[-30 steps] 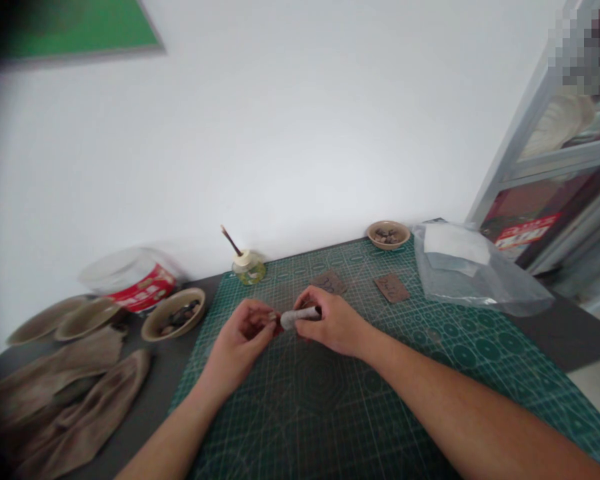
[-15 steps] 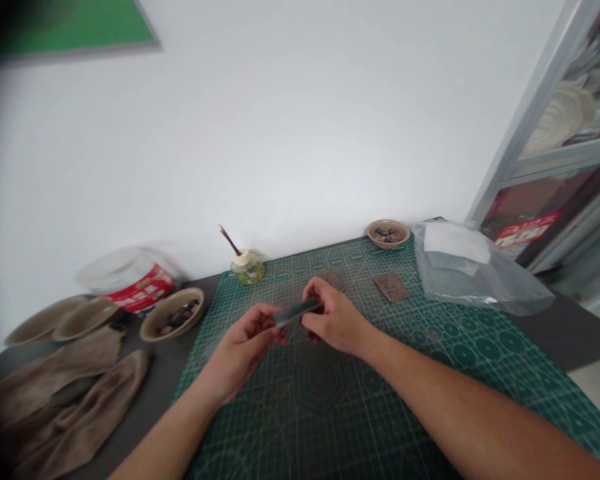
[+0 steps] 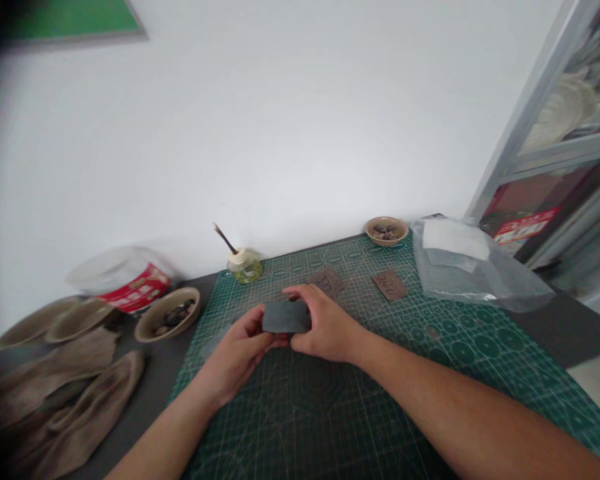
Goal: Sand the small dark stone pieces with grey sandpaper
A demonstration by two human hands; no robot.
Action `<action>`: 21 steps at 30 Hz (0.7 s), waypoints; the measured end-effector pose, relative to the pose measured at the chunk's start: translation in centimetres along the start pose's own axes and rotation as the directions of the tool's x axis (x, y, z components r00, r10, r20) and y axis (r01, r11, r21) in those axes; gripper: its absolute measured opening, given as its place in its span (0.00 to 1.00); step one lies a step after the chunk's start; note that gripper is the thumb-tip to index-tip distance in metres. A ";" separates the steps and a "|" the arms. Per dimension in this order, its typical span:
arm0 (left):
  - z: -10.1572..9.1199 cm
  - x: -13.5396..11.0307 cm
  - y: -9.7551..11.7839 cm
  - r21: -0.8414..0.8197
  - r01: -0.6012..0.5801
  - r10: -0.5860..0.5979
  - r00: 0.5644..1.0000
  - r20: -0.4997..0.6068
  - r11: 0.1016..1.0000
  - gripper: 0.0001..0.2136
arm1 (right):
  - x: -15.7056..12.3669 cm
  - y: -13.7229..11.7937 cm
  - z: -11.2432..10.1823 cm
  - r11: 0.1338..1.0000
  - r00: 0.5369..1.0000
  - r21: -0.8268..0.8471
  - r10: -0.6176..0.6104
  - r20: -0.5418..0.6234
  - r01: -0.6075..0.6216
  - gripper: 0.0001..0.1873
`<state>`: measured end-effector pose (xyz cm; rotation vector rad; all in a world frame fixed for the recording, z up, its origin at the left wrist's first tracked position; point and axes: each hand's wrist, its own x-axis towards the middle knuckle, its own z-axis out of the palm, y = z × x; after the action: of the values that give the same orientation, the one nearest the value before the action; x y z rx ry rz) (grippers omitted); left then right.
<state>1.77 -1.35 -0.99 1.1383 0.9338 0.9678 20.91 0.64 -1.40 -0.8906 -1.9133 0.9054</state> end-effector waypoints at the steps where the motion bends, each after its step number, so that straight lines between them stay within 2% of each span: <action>1: 0.0 0.0 0.1 0.017 -0.006 0.006 1.000 -0.003 1.000 0.10 | 0.0 -0.2 -0.1 1.000 1.000 -0.018 -0.022 0.010 0.022 0.39; 4: 0.0 -0.1 0.3 0.084 -0.017 0.018 1.000 -0.016 0.996 0.08 | 0.0 -0.6 -0.2 0.997 0.999 -0.061 -0.040 0.032 0.042 0.30; 8: 0.1 0.0 0.3 0.123 0.014 -0.009 0.999 -0.039 0.992 0.06 | 0.1 -0.8 -0.3 0.995 0.998 -0.099 0.028 0.049 -0.023 0.13; 10: -0.1 0.1 0.0 0.125 0.006 0.000 0.999 -0.050 0.992 0.08 | 0.1 -0.7 -0.3 0.994 0.998 -0.097 0.051 0.037 -0.048 0.07; 15: -0.8 0.4 -0.7 0.248 -0.061 0.093 0.989 -0.119 0.967 0.09 | 0.1 -0.5 -0.1 0.997 0.997 0.002 0.072 0.031 -0.072 0.08; 21: -0.1 0.0 0.3 0.503 -0.154 0.256 0.957 -0.139 0.851 0.05 | 0.0 -0.7 0.4 0.995 0.995 0.017 0.098 0.010 -0.098 0.07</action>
<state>1.64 -1.26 -0.72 1.6156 1.2881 1.0665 20.39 0.23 -1.01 -0.9788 -1.8803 0.9843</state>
